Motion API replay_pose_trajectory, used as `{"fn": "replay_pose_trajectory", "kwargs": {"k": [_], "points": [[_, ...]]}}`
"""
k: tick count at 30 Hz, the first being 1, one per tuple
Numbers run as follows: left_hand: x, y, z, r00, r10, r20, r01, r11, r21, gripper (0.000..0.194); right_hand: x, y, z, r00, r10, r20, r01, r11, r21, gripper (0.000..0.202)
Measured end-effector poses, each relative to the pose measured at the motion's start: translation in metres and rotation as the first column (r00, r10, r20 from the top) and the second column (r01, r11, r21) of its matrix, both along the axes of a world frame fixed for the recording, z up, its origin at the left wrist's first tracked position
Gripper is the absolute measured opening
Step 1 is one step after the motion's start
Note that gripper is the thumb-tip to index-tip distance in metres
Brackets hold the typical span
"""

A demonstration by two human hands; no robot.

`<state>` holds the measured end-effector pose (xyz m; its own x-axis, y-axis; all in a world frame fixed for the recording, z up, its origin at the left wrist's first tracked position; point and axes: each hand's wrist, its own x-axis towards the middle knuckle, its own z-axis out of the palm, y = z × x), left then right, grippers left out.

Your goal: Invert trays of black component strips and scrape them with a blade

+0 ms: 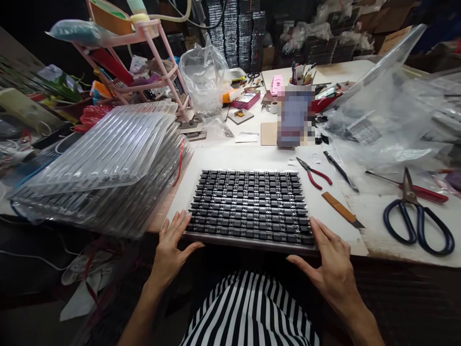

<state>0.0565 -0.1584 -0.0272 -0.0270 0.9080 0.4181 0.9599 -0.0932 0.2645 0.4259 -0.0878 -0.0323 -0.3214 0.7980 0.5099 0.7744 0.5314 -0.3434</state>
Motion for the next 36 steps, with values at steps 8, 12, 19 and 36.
{"fn": "replay_pose_trajectory", "kwargs": {"k": [8, 12, 19, 36], "points": [[-0.002, -0.001, -0.007, 0.991, -0.004, 0.132, -0.020, 0.984, 0.174, 0.068, -0.001, -0.002, -0.005, 0.999, -0.020, -0.050, 0.023, 0.998, 0.060, 0.068], [-0.001, 0.003, -0.001, 0.984, -0.018, 0.178, -0.013, 0.985, 0.171, 0.065, -0.001, 0.004, -0.006, 0.996, -0.013, -0.086, 0.019, 0.998, 0.060, 0.072], [-0.003, 0.006, -0.001, 0.984, -0.040, 0.173, 0.011, 0.986, 0.167, 0.062, -0.003, 0.006, -0.004, 0.993, -0.002, -0.115, 0.009, 0.998, 0.062, 0.070], [-0.004, 0.008, 0.001, 0.986, -0.044, 0.161, 0.017, 0.986, 0.166, 0.058, -0.002, 0.008, 0.006, 0.980, 0.001, -0.201, 0.002, 1.000, 0.012, 0.071]]}}
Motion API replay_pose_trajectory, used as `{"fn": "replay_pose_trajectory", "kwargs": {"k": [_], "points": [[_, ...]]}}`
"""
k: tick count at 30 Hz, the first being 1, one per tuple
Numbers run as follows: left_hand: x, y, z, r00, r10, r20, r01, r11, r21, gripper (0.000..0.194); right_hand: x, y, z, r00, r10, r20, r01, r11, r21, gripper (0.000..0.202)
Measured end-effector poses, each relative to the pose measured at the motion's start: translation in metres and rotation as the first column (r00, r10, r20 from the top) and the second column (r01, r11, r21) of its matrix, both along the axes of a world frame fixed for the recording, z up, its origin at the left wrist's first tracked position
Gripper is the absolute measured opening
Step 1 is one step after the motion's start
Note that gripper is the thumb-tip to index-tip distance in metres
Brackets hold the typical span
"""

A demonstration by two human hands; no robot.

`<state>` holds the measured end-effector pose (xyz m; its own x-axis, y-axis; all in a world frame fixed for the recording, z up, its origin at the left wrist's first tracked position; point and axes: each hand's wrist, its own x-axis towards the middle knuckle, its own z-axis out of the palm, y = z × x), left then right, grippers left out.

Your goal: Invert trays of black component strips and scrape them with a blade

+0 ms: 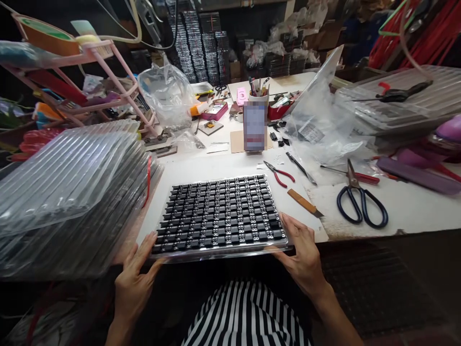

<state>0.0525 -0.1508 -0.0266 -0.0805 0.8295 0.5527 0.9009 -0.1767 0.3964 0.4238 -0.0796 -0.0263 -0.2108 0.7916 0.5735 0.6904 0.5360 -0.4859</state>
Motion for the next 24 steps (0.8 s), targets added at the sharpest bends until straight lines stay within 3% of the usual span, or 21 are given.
{"fn": "replay_pose_trajectory", "kwargs": {"k": [8, 24], "points": [[-0.001, 0.001, 0.000, 1.000, 0.016, -0.009, -0.016, 1.000, 0.005, 0.056, -0.002, 0.007, 0.011, 1.000, -0.004, -0.002, 0.004, 0.999, 0.041, 0.075], [0.000, 0.006, 0.007, 0.999, 0.046, -0.014, -0.046, 0.999, -0.001, 0.056, -0.002, 0.012, 0.012, 0.999, -0.023, 0.026, 0.022, 0.998, 0.059, 0.075]]}}
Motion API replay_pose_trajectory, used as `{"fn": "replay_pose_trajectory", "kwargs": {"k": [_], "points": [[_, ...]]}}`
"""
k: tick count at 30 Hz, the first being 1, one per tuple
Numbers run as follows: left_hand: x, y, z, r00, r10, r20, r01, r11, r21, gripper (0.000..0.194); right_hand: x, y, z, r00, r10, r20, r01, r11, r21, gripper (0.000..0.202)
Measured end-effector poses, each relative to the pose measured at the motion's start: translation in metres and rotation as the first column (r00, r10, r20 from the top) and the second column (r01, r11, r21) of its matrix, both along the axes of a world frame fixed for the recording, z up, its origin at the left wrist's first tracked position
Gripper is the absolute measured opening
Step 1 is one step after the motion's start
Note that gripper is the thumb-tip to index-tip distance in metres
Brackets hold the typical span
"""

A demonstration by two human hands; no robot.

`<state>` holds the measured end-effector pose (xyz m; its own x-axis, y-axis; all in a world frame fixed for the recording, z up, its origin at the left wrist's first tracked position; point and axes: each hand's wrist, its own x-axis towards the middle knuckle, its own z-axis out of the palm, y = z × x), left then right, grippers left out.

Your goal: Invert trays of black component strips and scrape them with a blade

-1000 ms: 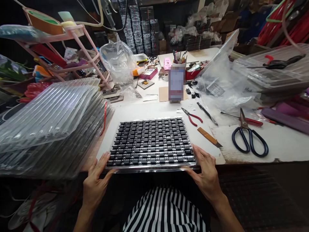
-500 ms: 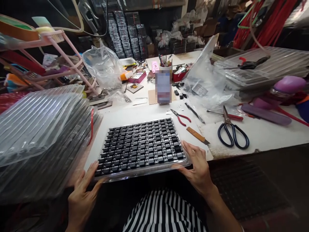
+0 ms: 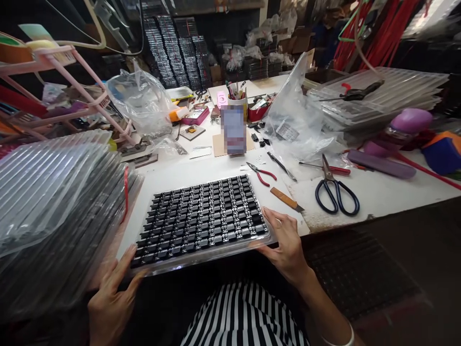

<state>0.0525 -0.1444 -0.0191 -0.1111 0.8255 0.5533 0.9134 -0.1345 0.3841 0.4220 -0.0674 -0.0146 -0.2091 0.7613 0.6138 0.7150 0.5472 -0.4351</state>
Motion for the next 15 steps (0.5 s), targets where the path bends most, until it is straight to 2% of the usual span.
{"fn": "replay_pose_trajectory", "kwargs": {"k": [8, 15], "points": [[0.001, 0.002, 0.005, 1.000, 0.017, 0.014, -0.017, 1.000, -0.006, 0.054, -0.002, 0.004, 0.008, 0.999, 0.020, -0.027, -0.020, 1.000, 0.006, 0.070], [0.001, 0.005, 0.009, 0.999, 0.039, -0.021, -0.039, 0.999, 0.004, 0.055, 0.002, 0.005, 0.014, 0.995, 0.063, 0.072, -0.061, 0.998, -0.035, 0.060]]}}
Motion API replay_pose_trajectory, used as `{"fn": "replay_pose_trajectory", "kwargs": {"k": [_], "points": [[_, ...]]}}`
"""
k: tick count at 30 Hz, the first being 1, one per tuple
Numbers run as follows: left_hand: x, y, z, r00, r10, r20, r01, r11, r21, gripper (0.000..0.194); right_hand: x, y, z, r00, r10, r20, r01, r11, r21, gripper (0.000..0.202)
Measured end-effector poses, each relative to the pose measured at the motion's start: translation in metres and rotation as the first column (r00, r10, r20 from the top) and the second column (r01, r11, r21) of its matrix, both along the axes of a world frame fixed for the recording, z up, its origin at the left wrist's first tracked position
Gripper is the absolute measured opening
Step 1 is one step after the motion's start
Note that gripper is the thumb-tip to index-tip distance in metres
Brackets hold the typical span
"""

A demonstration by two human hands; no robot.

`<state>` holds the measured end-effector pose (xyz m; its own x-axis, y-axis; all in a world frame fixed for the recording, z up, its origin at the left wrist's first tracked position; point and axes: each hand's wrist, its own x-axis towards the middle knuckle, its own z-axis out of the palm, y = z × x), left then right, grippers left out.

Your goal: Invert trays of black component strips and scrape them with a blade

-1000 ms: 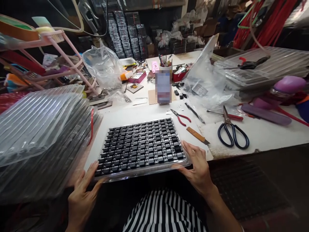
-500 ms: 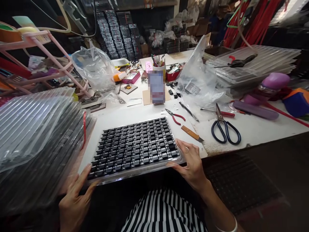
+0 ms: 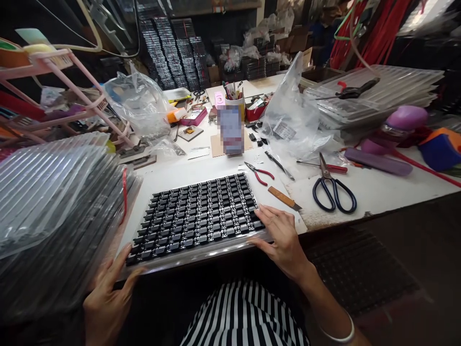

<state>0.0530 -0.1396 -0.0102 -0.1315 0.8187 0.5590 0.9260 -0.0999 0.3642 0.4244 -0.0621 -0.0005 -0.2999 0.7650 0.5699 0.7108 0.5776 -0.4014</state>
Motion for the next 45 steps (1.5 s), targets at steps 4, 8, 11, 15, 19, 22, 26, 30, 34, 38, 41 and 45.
{"fn": "replay_pose_trajectory", "kwargs": {"k": [4, 8, 11, 15, 19, 22, 26, 30, 34, 38, 41, 45], "points": [[0.000, 0.000, 0.001, 1.000, 0.009, 0.003, -0.009, 1.000, -0.008, 0.055, 0.000, 0.000, 0.000, 1.000, 0.001, -0.007, -0.001, 1.000, 0.003, 0.055], [0.001, 0.001, 0.002, 1.000, -0.010, -0.002, 0.010, 1.000, 0.011, 0.055, 0.001, 0.000, 0.000, 1.000, 0.004, -0.007, -0.004, 1.000, -0.006, 0.052], [0.002, 0.001, 0.002, 1.000, -0.016, 0.003, 0.016, 1.000, 0.019, 0.056, 0.003, 0.000, -0.001, 1.000, 0.008, 0.002, -0.008, 1.000, -0.013, 0.052], [0.002, 0.003, 0.002, 0.999, -0.050, -0.010, 0.050, 0.998, 0.045, 0.057, 0.005, 0.001, -0.005, 1.000, 0.005, 0.027, -0.005, 1.000, -0.005, 0.050], [0.002, 0.006, 0.000, 0.997, -0.070, -0.024, 0.071, 0.995, 0.066, 0.059, 0.007, 0.002, -0.012, 0.999, 0.007, 0.037, -0.007, 1.000, 0.008, 0.049], [0.002, 0.007, -0.002, 0.996, -0.079, -0.033, 0.081, 0.995, 0.054, 0.061, 0.009, 0.003, -0.018, 0.999, 0.012, 0.047, -0.012, 1.000, 0.003, 0.049], [0.001, 0.008, -0.003, 0.993, -0.080, -0.082, 0.083, 0.996, 0.032, 0.060, 0.010, 0.004, -0.025, 0.999, 0.010, 0.031, -0.011, 1.000, 0.009, 0.051], [0.001, 0.008, -0.002, 0.988, -0.089, -0.126, 0.093, 0.995, 0.028, 0.063, 0.010, 0.006, -0.027, 1.000, 0.023, 0.008, -0.023, 1.000, -0.003, 0.055], [0.000, 0.007, -0.004, 0.989, -0.103, -0.102, 0.106, 0.994, 0.020, 0.066, 0.011, 0.006, -0.027, 1.000, 0.021, 0.006, -0.021, 1.000, 0.005, 0.057], [-0.004, 0.005, -0.006, 0.995, -0.100, 0.016, 0.100, 0.994, -0.053, 0.068, 0.012, 0.006, -0.030, 1.000, 0.030, -0.001, -0.030, 1.000, -0.003, 0.060], [-0.011, 0.007, -0.007, 0.992, -0.100, 0.079, 0.110, 0.984, -0.140, 0.069, 0.012, 0.009, -0.031, 0.999, 0.045, -0.025, -0.045, 0.999, -0.025, 0.061], [-0.022, 0.016, -0.005, 0.989, -0.109, 0.096, 0.130, 0.959, -0.252, 0.069, 0.010, 0.019, -0.030, 0.996, 0.088, -0.013, -0.089, 0.995, -0.037, 0.061]]}}
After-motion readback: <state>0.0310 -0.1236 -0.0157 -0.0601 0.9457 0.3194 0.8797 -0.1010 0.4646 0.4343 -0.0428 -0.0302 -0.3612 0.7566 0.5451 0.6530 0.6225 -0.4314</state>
